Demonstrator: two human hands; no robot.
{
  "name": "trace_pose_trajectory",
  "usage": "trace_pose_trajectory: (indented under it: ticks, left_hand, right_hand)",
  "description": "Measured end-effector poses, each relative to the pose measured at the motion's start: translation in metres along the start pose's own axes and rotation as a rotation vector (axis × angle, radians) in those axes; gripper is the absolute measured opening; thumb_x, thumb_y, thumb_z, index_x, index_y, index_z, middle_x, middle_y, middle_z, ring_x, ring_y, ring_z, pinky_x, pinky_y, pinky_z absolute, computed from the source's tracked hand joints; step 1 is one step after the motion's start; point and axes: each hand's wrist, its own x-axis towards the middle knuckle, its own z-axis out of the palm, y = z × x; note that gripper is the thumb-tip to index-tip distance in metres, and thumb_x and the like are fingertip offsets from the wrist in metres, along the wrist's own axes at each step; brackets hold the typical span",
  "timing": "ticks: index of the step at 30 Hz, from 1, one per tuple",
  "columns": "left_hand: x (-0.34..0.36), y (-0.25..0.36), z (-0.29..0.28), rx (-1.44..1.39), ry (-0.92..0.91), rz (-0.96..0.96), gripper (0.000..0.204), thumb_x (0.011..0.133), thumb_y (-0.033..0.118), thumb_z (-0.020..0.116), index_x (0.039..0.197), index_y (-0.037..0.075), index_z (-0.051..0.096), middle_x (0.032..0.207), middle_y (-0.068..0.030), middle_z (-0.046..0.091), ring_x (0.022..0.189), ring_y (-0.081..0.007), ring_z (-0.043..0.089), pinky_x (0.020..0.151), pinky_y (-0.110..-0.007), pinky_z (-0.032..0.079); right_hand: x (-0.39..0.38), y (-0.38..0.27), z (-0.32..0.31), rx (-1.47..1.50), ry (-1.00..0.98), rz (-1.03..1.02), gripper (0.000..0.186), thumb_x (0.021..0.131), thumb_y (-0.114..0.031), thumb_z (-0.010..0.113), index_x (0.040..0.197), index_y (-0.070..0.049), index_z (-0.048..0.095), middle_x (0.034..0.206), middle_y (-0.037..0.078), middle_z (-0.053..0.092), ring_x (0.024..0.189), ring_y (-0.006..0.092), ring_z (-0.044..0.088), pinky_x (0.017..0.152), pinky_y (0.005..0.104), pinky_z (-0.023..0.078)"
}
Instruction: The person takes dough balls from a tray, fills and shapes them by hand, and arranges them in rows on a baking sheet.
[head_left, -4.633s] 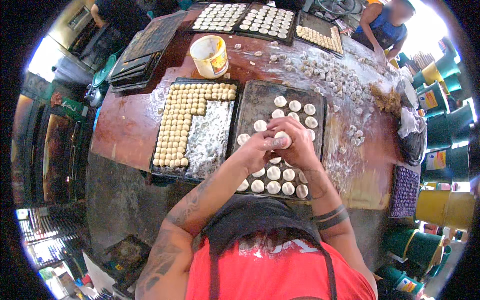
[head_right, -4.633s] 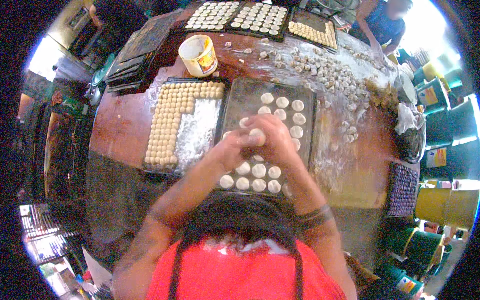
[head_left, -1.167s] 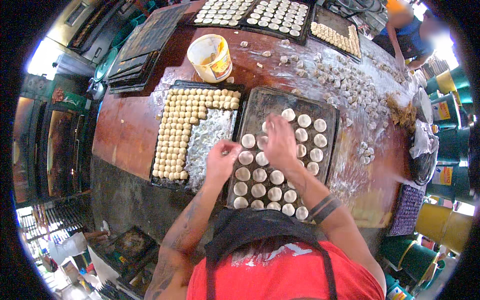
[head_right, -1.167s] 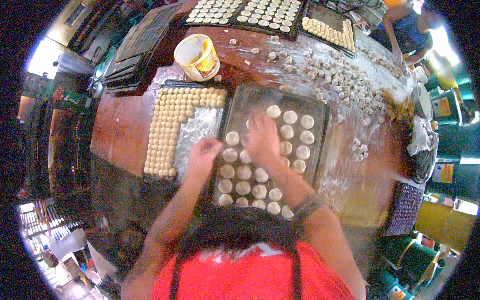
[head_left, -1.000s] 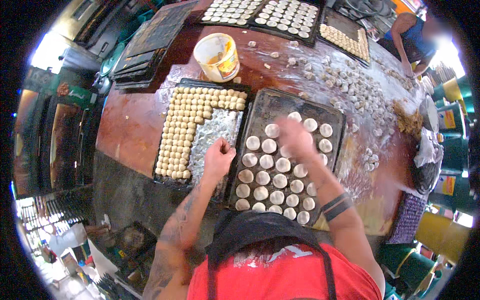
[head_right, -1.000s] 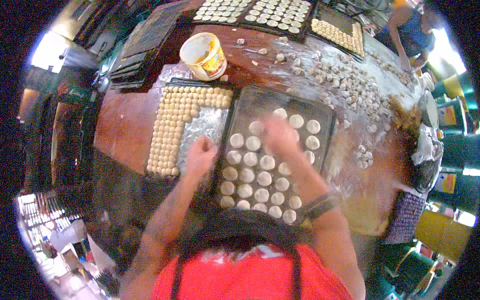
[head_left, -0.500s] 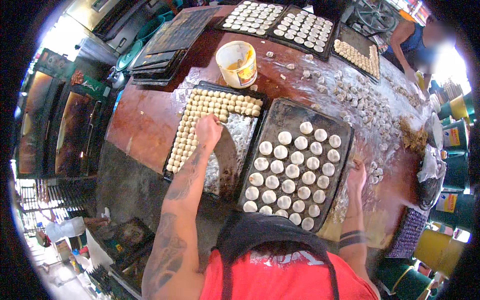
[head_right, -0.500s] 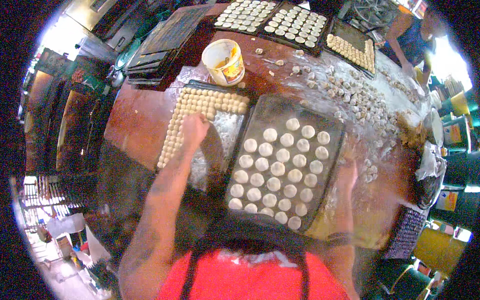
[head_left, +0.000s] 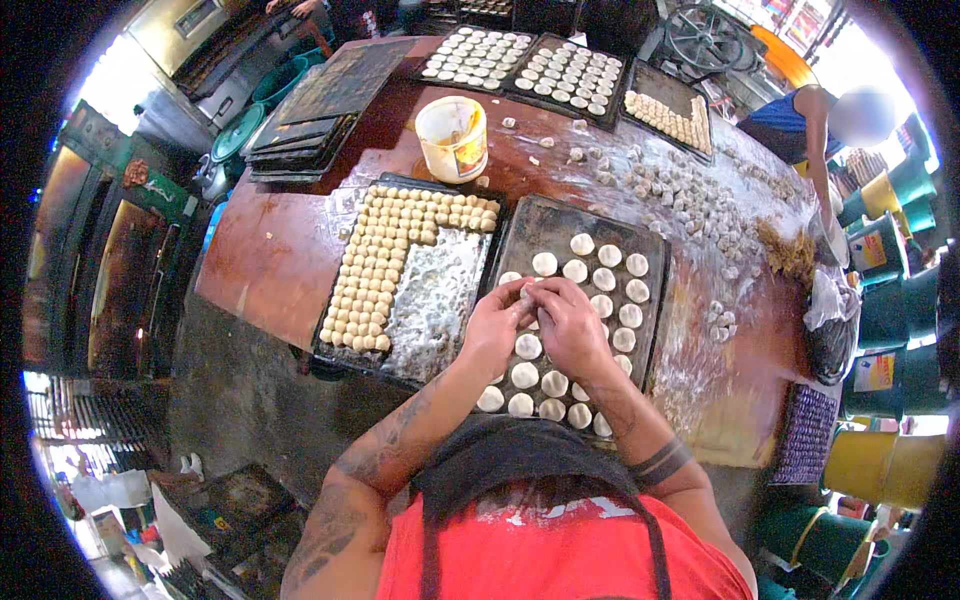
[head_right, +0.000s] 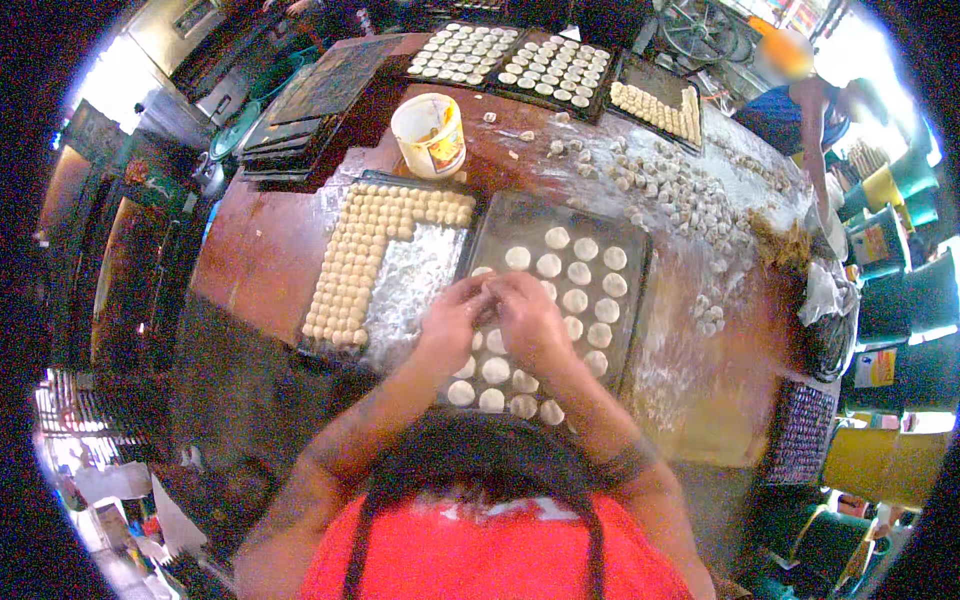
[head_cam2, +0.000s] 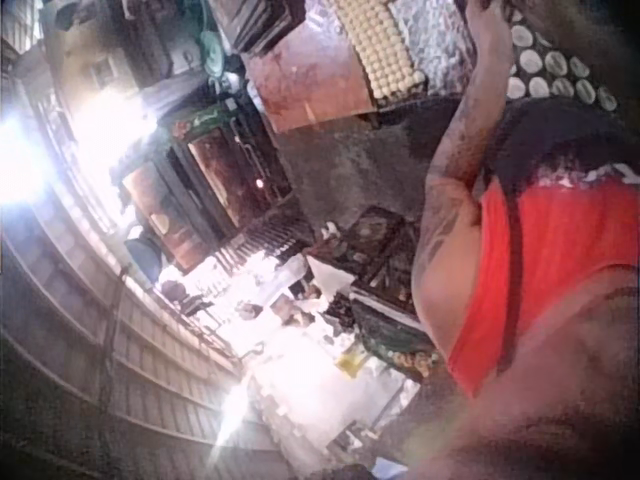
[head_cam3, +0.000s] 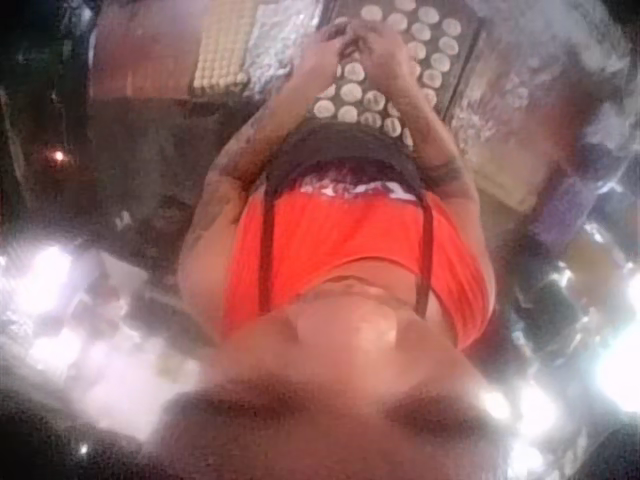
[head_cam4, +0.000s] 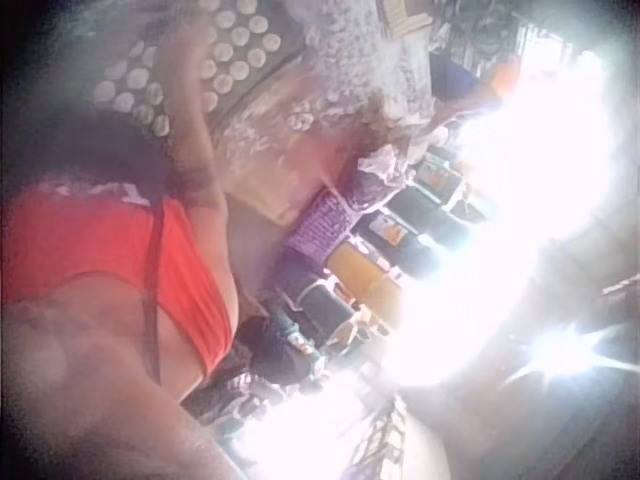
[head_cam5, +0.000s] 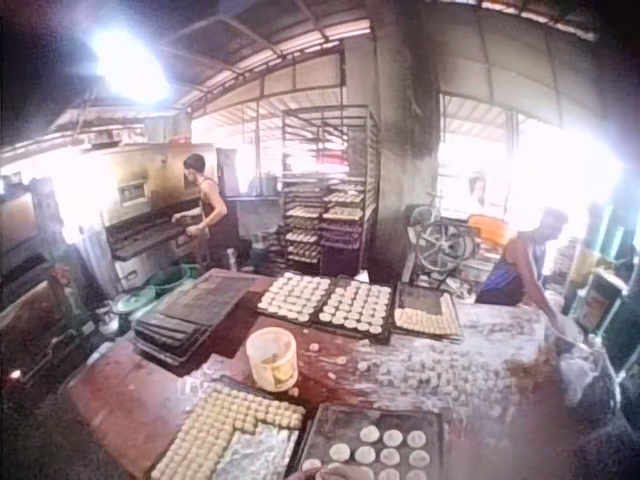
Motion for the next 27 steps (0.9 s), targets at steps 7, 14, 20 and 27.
trace_pose_trajectory:
  ticks: [7, 14, 20, 27]
  left_hand:
    - [-0.001, 0.004, 0.004, 0.039, -0.16, 0.189, 0.025, 0.101, 0.006, 0.064, 0.125, -0.003, 0.061, 0.111, -0.0116, 0.07, 0.096, -0.018, 0.068, 0.085, -0.033, 0.057]
    - [-0.002, 0.019, 0.013, 0.542, -0.014, 0.325, 0.032, 0.097, 0.012, 0.071, 0.125, -0.003, 0.065, 0.116, -0.0118, 0.071, 0.108, -0.0194, 0.068, 0.091, -0.032, 0.057]
    - [-0.008, 0.012, 0.032, 0.008, -0.101, 0.164, 0.037, 0.098, 0.008, 0.069, 0.131, -0.003, 0.056, 0.118, -0.0106, 0.066, 0.103, -0.0167, 0.067, 0.089, -0.029, 0.058]
    - [0.005, 0.015, 0.018, 0.009, -0.289, -0.034, 0.036, 0.089, 0.009, 0.079, 0.121, 0.001, 0.064, 0.111, -0.0067, 0.069, 0.1, -0.0188, 0.07, 0.086, -0.033, 0.058]
  right_hand:
    - [-0.01, 0.007, -0.029, 0.528, -0.117, 0.362, 0.028, 0.096, -0.01, 0.072, 0.123, -0.002, 0.066, 0.106, 0.004, 0.068, 0.094, 0.0132, 0.064, 0.085, 0.0299, 0.053]
    - [-0.007, -0.018, -0.019, 0.992, 0.224, 0.517, 0.026, 0.094, -0.007, 0.071, 0.119, -0.002, 0.066, 0.107, 0.006, 0.069, 0.095, 0.0152, 0.066, 0.08, 0.0294, 0.055]
    - [-0.002, -0.033, -0.037, 0.053, 0.303, 0.126, 0.026, 0.09, 0.001, 0.069, 0.114, -0.006, 0.074, 0.123, 0.011, 0.067, 0.106, 0.0276, 0.069, 0.09, 0.0358, 0.056]
    - [0.011, -0.007, -0.045, 0.047, -0.039, -0.174, 0.052, 0.069, -0.011, 0.086, 0.118, -0.011, 0.067, 0.138, 0.012, 0.064, 0.133, 0.0353, 0.055, 0.108, 0.0463, 0.047]
